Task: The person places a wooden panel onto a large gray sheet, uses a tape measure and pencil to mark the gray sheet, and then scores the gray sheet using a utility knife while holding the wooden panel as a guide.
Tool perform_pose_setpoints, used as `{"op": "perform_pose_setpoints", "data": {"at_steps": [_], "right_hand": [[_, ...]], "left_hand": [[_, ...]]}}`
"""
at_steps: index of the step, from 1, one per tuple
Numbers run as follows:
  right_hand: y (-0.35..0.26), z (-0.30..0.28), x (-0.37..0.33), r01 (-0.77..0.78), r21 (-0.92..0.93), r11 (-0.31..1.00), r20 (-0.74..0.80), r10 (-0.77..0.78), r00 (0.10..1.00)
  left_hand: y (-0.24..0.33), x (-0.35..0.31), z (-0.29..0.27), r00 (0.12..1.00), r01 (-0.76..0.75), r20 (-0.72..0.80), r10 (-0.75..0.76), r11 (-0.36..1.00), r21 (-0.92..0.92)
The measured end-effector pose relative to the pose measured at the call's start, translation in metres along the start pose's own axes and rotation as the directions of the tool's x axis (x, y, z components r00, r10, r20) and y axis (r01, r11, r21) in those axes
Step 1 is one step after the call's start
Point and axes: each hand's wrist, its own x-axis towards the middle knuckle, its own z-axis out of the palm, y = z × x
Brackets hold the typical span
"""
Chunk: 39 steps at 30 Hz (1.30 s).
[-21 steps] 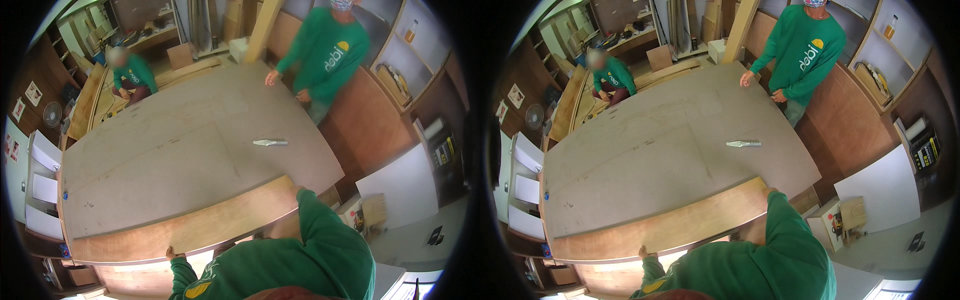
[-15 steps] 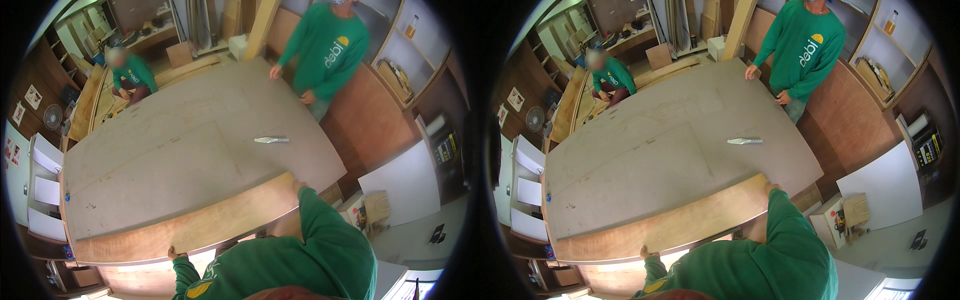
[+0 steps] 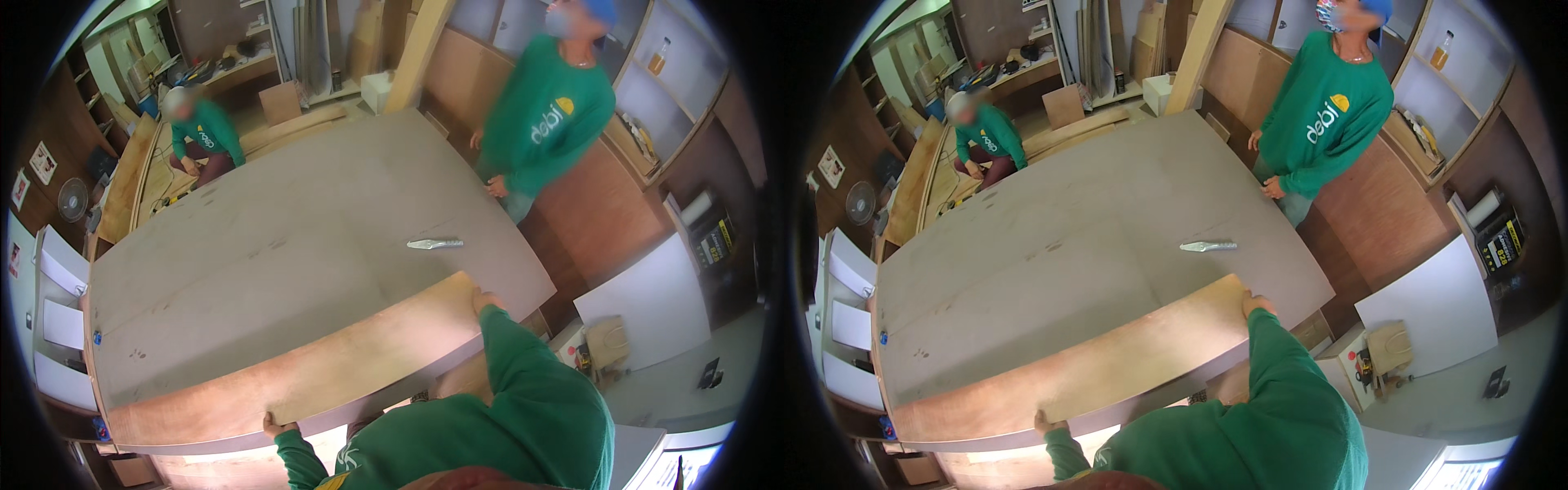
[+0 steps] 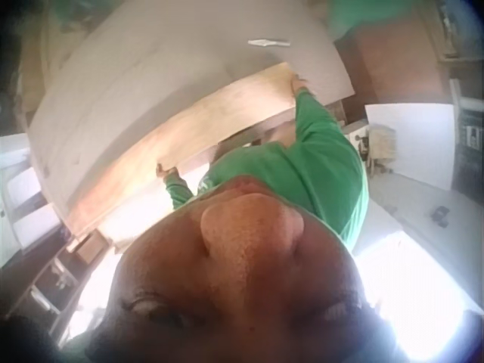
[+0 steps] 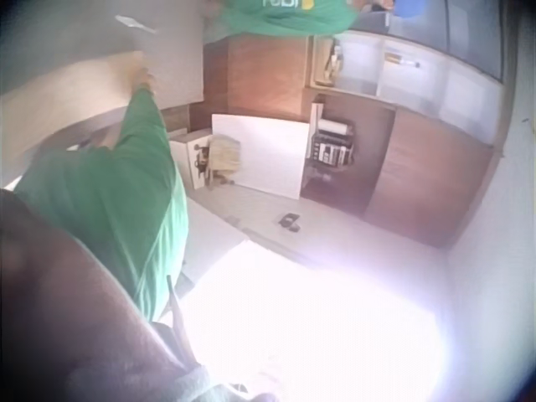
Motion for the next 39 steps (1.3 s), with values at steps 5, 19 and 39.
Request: {"op": "perform_pose_setpoints", "data": {"at_steps": [5, 19, 39], "right_hand": [[-0.063, 0.02, -0.021, 0.05, 0.109, 0.993, -0.041, -0.046, 0.998], [-0.163, 0.059, -0.017, 0.132, 0.209, 0.969, -0.077, -0.119, 0.99], [-0.145, 0.125, 0.057, 0.185, 0.284, 0.941, -0.053, -0.178, 0.983]], "left_hand": [[0.041, 0.066, 0.03, 0.997, -0.061, 0.042, 0.06, 0.998, 0.014], [0.076, 0.154, 0.091, 0.995, -0.025, 0.099, 0.024, 1.0, 0.01], [-0.17, -0.06, 0.096, 0.577, -0.097, 0.088, -0.812, 0.04, 0.995]]}}
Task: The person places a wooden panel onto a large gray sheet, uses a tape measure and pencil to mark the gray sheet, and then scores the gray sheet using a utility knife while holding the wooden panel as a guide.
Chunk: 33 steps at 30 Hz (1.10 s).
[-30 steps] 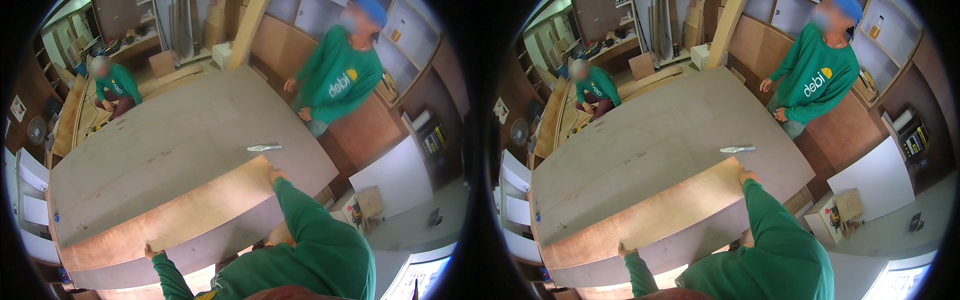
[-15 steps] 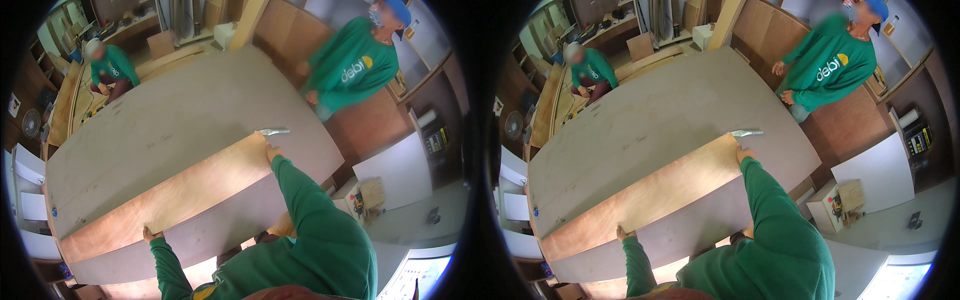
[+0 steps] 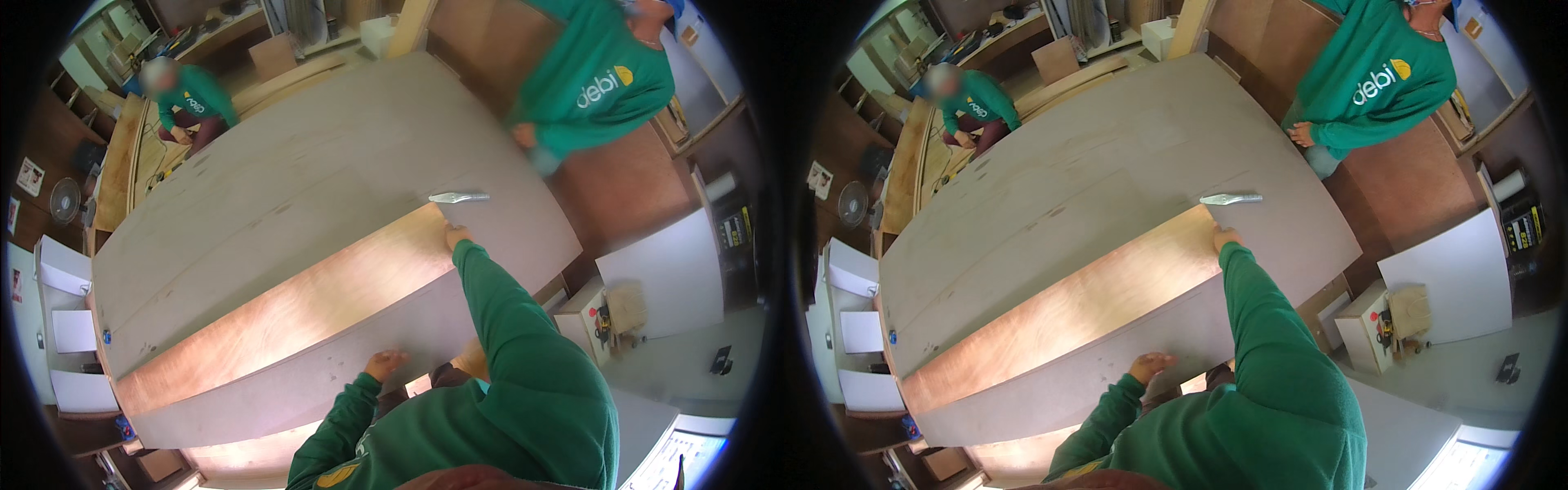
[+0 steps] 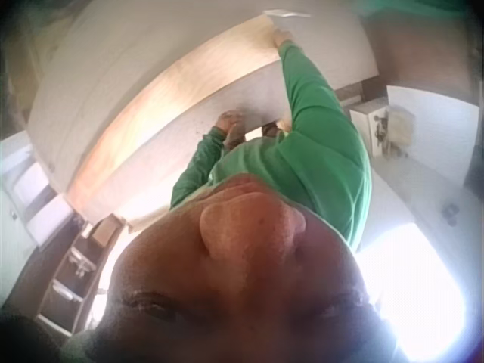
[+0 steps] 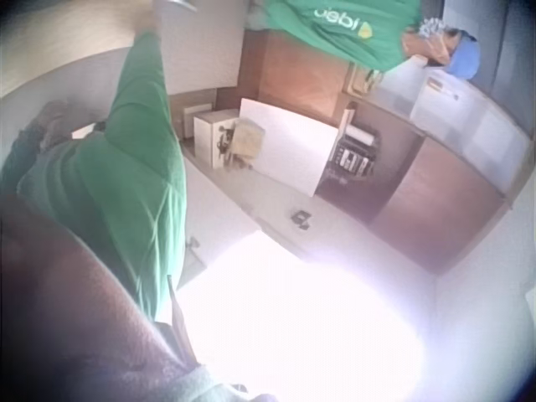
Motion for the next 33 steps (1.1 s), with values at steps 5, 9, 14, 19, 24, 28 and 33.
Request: {"op": "perform_pose_setpoints", "data": {"at_steps": [5, 9, 14, 19, 24, 28, 33], "right_hand": [[0.017, 0.004, 0.021, -0.052, -0.026, 0.998, 0.002, 0.052, 0.999], [-0.015, 0.015, 0.004, -0.048, -0.151, 0.987, 0.081, 0.061, 0.995], [-0.002, 0.024, 0.007, 0.033, -0.311, 0.95, 0.079, -0.009, 0.997], [0.005, 0.004, 0.026, 0.337, -0.345, 0.876, -0.031, -0.369, 0.929], [0.026, -0.074, -0.03, 0.608, -0.299, 0.736, 0.034, -0.629, 0.777], [0.128, -0.114, -0.06, 0.545, -0.161, 0.823, 0.325, -0.477, 0.816], [0.206, -0.181, -0.142, 0.597, -0.468, 0.652, 0.744, -0.073, 0.664]], "left_hand": [[-0.051, -0.028, -0.007, 0.997, -0.07, -0.008, 0.081, 0.895, 0.442], [-0.116, -0.091, -0.048, 0.985, -0.011, -0.142, 0.1, 0.85, 0.527], [-0.103, -0.14, -0.034, 0.916, 0.263, -0.399, -0.036, 0.805, 0.532], [-0.151, -0.143, -0.058, 0.857, 0.197, -0.491, 0.157, 0.781, 0.593], [-0.181, -0.162, -0.068, 0.774, 0.309, -0.612, 0.163, 0.747, 0.589], [-0.257, -0.169, -0.103, 0.896, 0.287, -0.349, 0.276, 0.241, 0.927], [-0.287, -0.159, -0.095, 0.805, 0.511, -0.594, 0.003, 0.506, 0.695]]}}
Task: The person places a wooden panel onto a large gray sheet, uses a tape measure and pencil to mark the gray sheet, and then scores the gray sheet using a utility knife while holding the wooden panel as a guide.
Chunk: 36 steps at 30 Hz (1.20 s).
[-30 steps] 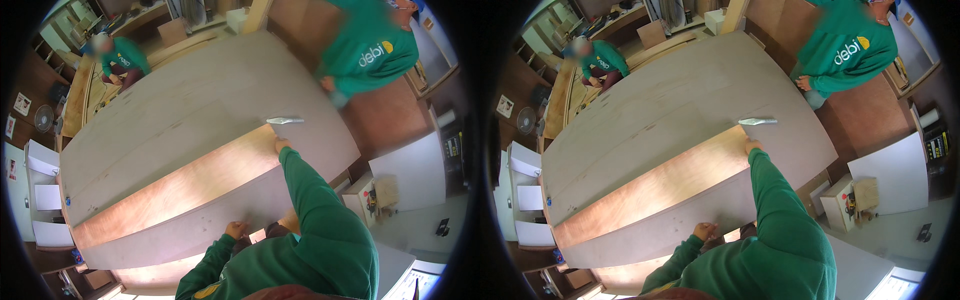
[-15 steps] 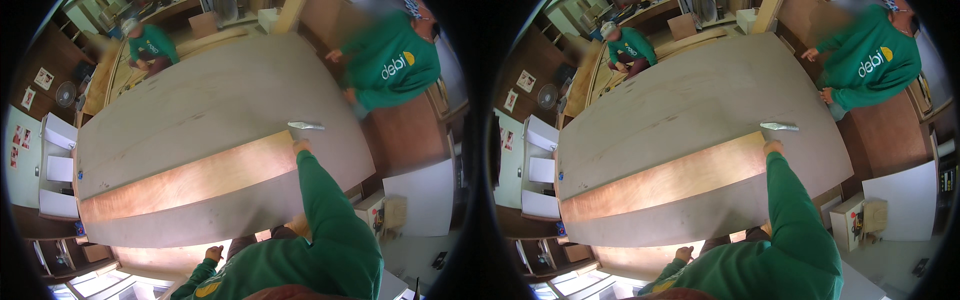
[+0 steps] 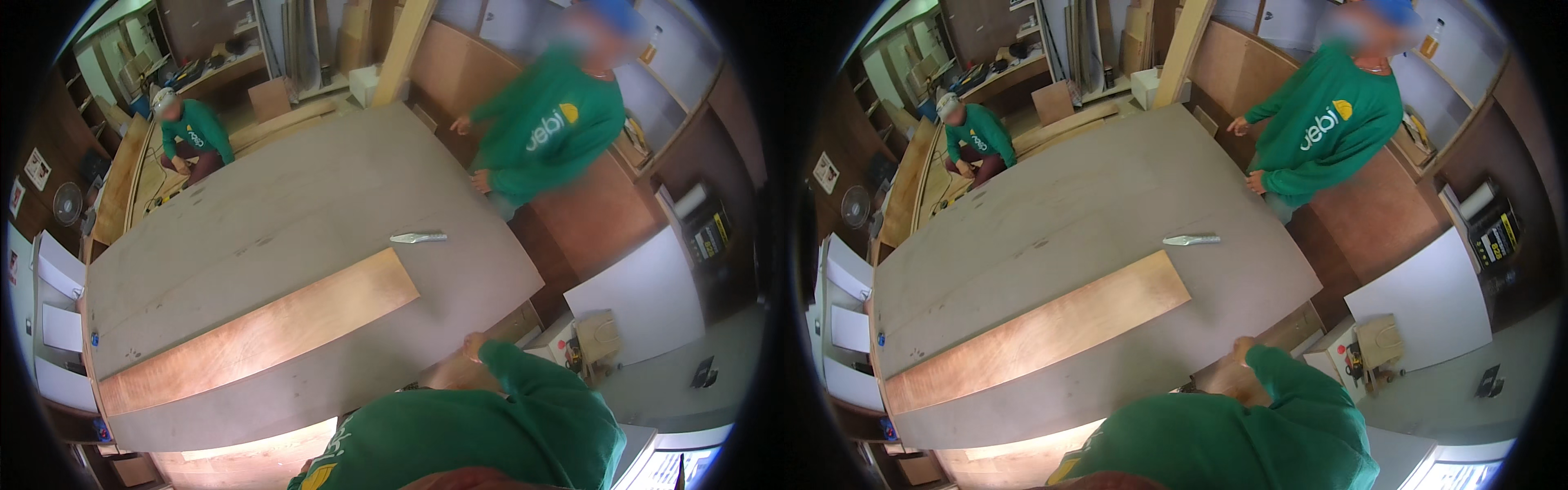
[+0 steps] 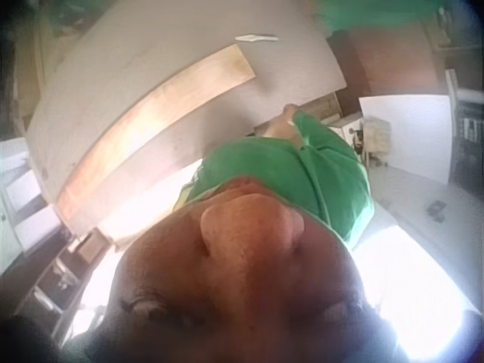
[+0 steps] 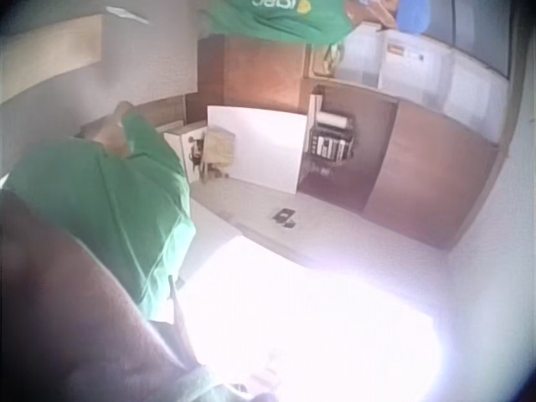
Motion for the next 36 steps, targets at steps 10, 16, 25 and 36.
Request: {"op": "perform_pose_setpoints", "data": {"at_steps": [10, 16, 25, 36], "right_hand": [[0.105, 0.098, -0.04, -0.372, 0.358, 0.856, 0.255, 0.293, 0.921], [0.141, 0.135, -0.021, -0.374, 0.418, 0.828, 0.276, 0.277, 0.92], [0.078, 0.112, -0.036, -0.292, 0.378, 0.878, 0.215, 0.224, 0.951], [0.116, 0.142, 0.003, -0.071, 0.157, 0.985, 0.263, 0.028, 0.964]], "left_hand": [[0.031, 0.028, -0.022, 0.996, 0.031, -0.081, -0.032, 0.999, -0.011], [0.045, 0.028, -0.036, 0.993, 0.019, -0.113, -0.02, 1.0, -0.011], [0.021, -0.002, -0.034, 0.984, 0.087, -0.15, -0.091, 0.996, -0.032], [0.019, -0.012, -0.021, 0.983, 0.088, -0.154, -0.098, 0.994, -0.067]]}}
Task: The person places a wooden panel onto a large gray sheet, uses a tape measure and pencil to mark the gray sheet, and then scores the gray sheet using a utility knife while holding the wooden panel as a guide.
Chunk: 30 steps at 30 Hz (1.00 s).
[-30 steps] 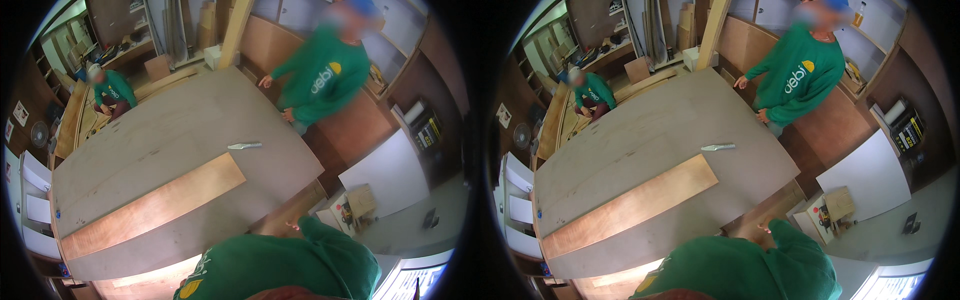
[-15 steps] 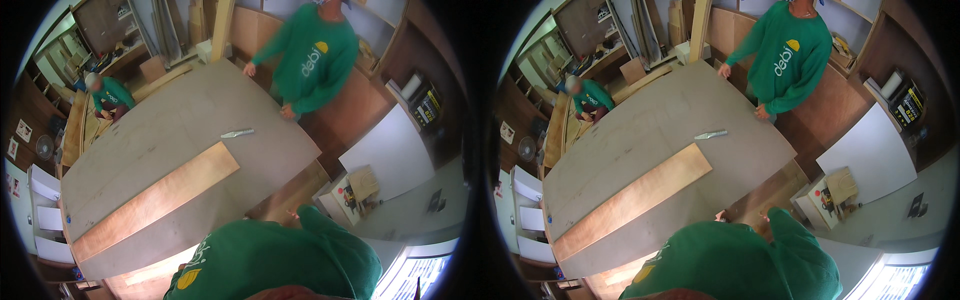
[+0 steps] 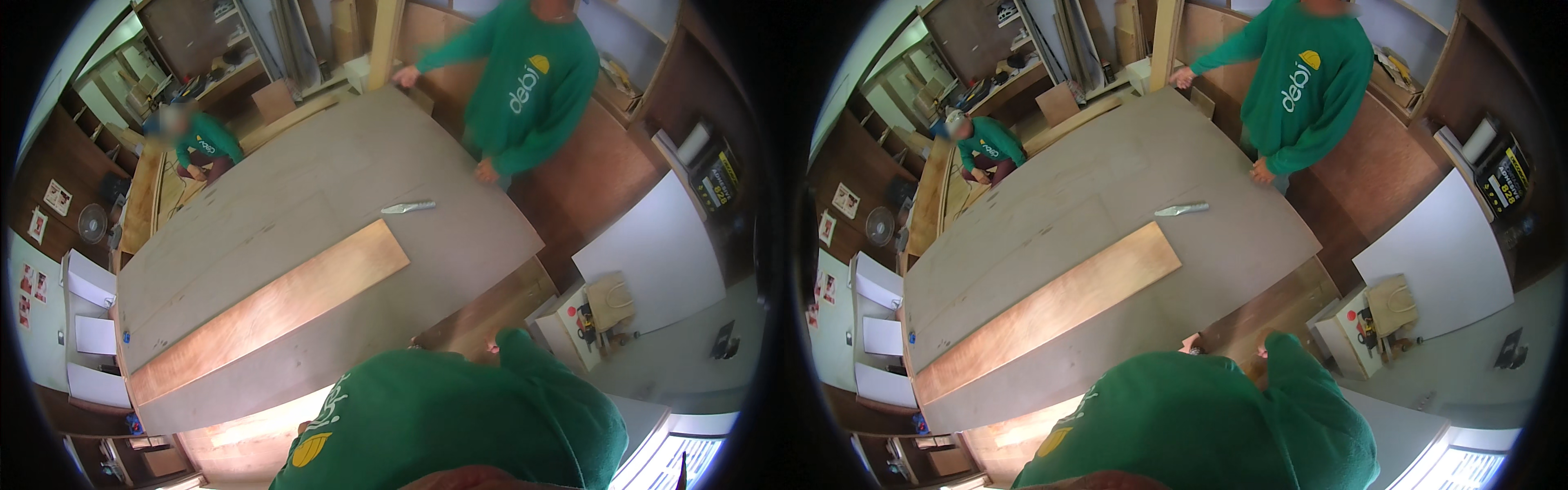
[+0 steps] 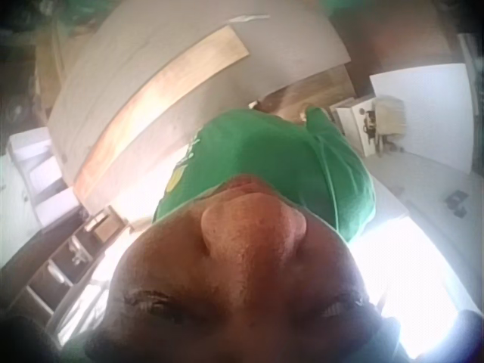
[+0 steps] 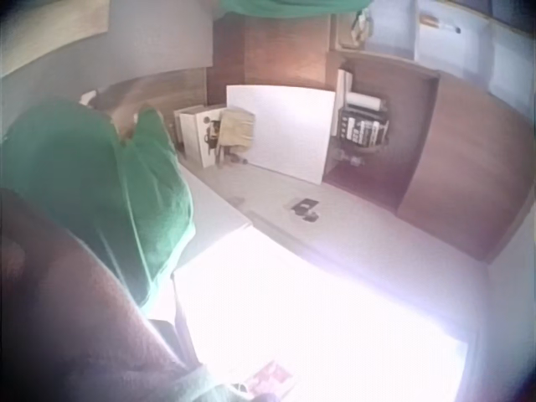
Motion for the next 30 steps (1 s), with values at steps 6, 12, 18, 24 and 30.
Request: {"op": "perform_pose_setpoints", "data": {"at_steps": [6, 12, 18, 24, 30], "right_hand": [[-0.012, -0.019, 0.011, 0.058, 0.019, 0.998, 0.007, -0.059, 0.998], [-0.03, -0.019, -0.004, -0.05, 0.505, 0.862, -0.087, 0.109, 0.99], [-0.031, -0.025, -0.012, -0.013, 0.354, 0.935, -0.047, 0.032, 0.998], [-0.001, -0.013, 0.003, -0.177, 0.475, 0.862, -0.046, 0.224, 0.973], [-0.02, -0.017, -0.008, -0.186, 0.541, 0.82, -0.093, 0.278, 0.956]], "left_hand": [[0.005, 0.002, 0.006, 1.0, -0.009, 0.001, 0.009, 1.0, -0.028], [-0.001, -0.002, 0.004, 1.0, 0.002, -0.002, -0.002, 0.999, -0.038], [-0.008, 0.0, 0.0, 1.0, 0.008, -0.015, -0.009, 0.999, -0.049], [0.003, 0.01, -0.001, 1.0, -0.018, -0.014, 0.017, 0.998, -0.066], [-0.001, 0.007, -0.012, 1.0, -0.011, -0.025, 0.01, 0.998, -0.057]]}}
